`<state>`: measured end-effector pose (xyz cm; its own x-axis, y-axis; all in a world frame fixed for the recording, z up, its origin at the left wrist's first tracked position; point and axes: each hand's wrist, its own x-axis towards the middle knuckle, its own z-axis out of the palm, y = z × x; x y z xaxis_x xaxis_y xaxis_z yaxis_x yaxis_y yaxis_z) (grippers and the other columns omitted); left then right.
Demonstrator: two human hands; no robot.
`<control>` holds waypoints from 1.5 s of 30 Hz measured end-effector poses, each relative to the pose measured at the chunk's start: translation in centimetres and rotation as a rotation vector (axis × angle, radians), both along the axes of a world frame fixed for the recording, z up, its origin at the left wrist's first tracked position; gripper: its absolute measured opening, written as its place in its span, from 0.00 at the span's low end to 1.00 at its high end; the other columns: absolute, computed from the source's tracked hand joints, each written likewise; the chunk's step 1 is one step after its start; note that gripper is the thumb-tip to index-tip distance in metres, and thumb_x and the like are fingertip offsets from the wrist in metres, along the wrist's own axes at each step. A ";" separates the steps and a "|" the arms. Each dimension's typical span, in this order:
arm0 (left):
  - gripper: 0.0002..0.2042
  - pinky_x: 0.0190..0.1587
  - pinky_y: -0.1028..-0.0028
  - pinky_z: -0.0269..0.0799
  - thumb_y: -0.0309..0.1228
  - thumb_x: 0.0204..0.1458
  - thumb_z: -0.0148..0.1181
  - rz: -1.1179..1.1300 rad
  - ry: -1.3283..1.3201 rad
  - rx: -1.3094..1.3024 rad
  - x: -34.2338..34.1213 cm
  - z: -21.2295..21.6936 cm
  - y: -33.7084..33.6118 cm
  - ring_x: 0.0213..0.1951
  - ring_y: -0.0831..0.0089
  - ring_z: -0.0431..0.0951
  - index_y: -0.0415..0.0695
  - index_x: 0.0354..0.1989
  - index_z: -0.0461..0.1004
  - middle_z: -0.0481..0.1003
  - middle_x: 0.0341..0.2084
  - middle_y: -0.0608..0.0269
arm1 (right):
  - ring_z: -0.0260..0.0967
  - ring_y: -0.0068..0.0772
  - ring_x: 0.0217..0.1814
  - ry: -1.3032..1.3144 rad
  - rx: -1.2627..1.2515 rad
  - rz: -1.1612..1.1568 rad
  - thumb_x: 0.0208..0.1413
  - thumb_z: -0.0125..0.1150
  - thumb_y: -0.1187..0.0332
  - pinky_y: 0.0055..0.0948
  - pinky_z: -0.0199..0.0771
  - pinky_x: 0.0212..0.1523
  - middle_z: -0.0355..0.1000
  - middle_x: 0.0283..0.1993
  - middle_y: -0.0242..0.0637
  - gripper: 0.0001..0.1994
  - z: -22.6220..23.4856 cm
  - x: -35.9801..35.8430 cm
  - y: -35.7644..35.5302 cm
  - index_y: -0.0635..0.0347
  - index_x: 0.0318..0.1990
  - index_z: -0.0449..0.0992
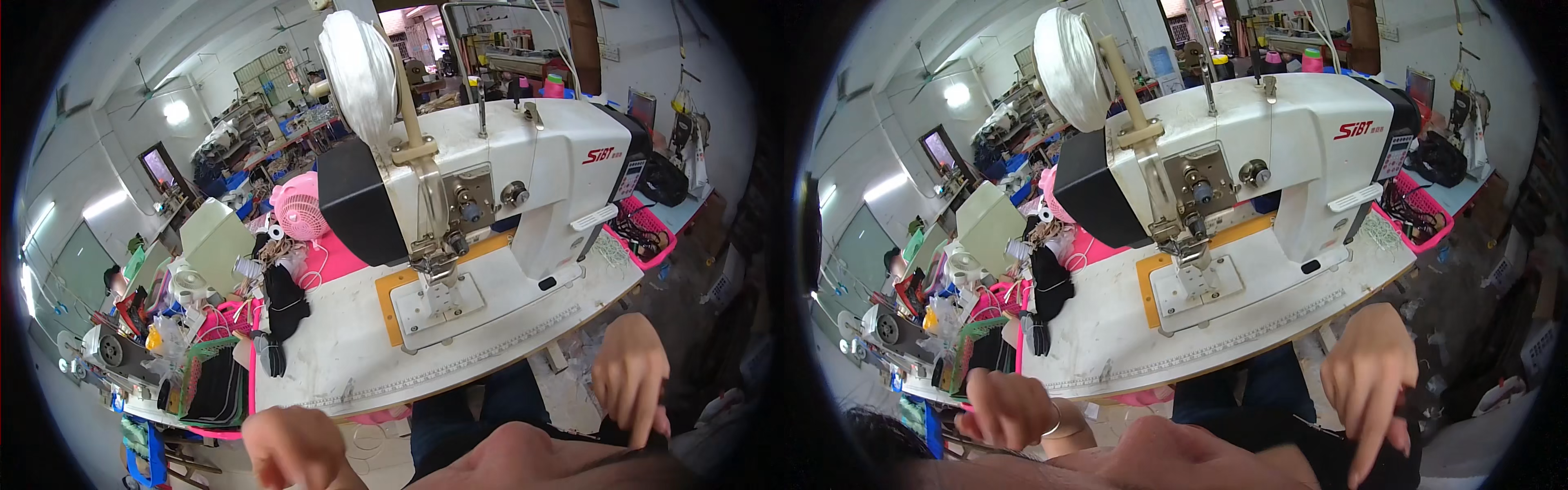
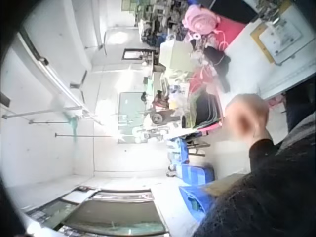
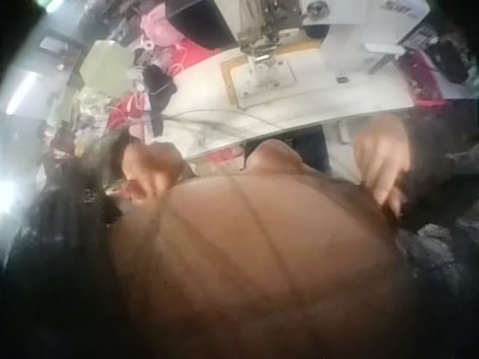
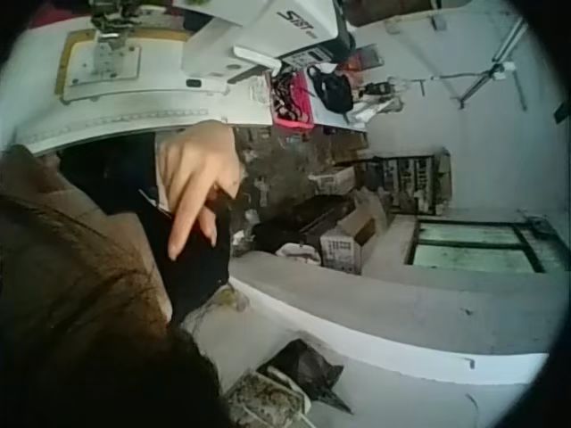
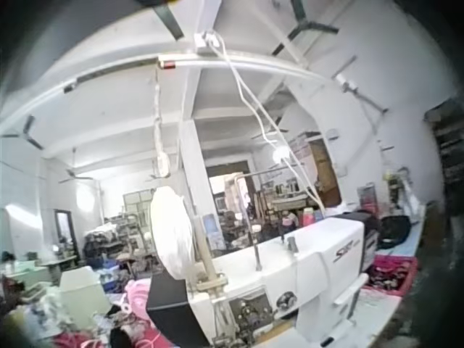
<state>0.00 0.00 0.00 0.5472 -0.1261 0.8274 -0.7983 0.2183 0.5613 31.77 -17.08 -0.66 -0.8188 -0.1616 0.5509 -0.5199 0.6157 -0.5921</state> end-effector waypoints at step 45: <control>0.10 0.45 0.69 0.64 0.28 0.48 0.63 1.530 0.415 0.292 20.5 -16.0 12.4 0.38 0.66 0.71 0.37 0.37 0.74 0.74 0.33 0.57 | 0.70 0.21 0.43 0.993 0.327 -2.451 0.63 0.47 0.70 0.23 0.67 0.47 0.75 0.40 0.35 0.12 -7.9 20.0 -0.7 0.70 0.45 0.73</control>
<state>20.49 12.43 -15.97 0.4705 0.6030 0.6442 0.0540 -0.7484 0.6610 51.78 -17.74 -8.59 0.5989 -0.0113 0.8007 0.7850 0.2059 -0.5843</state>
